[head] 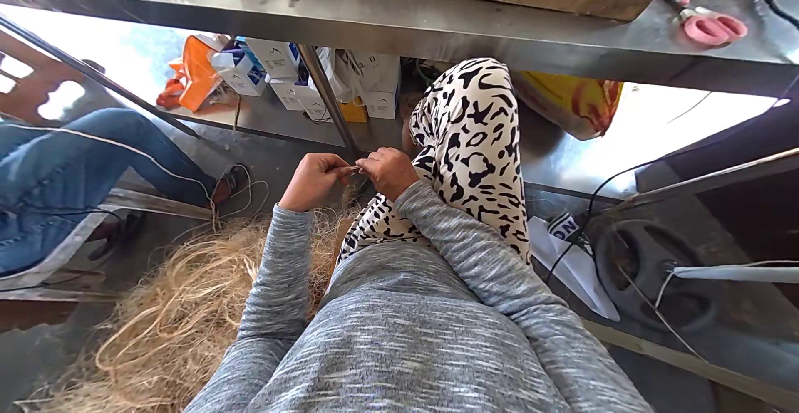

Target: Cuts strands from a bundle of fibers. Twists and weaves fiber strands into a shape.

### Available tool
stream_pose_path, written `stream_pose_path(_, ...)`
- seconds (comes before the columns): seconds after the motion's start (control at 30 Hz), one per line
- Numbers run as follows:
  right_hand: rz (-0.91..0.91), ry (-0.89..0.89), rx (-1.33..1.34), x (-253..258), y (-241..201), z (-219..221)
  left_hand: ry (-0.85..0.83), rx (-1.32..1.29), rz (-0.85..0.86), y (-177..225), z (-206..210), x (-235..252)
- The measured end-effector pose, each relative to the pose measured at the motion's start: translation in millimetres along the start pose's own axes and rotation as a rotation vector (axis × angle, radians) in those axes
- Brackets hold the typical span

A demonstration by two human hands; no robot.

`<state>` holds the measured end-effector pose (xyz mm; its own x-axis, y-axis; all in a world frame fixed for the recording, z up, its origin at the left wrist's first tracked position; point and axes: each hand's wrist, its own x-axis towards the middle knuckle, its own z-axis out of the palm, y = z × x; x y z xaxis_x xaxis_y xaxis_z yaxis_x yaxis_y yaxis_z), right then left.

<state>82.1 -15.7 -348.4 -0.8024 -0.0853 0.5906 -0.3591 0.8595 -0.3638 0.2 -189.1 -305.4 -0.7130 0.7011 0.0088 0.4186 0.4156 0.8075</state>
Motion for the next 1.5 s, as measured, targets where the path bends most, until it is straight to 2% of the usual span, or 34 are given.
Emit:
stream_pose_path(0.17, 0.124, -0.021, 0.034, 0.5, -6.7, -4.8, -0.029, -0.157, -0.042, -9.9, -2.1, -0.2)
stream_pose_path(0.3, 0.113, 0.003, 0.048, 0.6, -4.9, -4.8, -0.050, -0.244, -0.055, -17.7, -2.7, 1.5)
stream_pose_path(0.47, 0.163, -0.109, 0.039, 3.6, -6.3, -10.0, -0.084, -0.321, -0.074, -23.7, -2.0, 0.3)
stream_pose_path(0.6, 0.202, -0.132, 0.001, 3.6, -5.6, -9.6, -0.096, -0.336, -0.119, -26.4, -4.6, -1.9)
stream_pose_path(0.93, 0.273, 0.009, -0.078, 7.0, -4.0, -4.9, -0.014, -0.354, -0.123, -52.5, -25.0, -15.7)
stream_pose_path(1.13, 0.348, -0.044, 0.028, 7.4, -5.4, -8.8, 0.034, -0.429, -0.135, -48.5, -20.6, -18.6)
stream_pose_path(1.2, 0.340, -0.059, 0.024, 7.7, -6.7, -10.1, 0.044, -0.423, -0.146, -48.2, -21.9, -18.8)
stream_pose_path(1.37, 0.366, -0.247, -0.053, 10.7, -16.0, -15.5, 0.026, -0.232, -0.172, -42.5, -28.1, -17.6)
stream_pose_path(1.5, 0.325, -0.175, -0.125, 8.8, -14.2, -8.2, 0.005, -0.062, -0.161, -37.3, -28.3, -13.5)
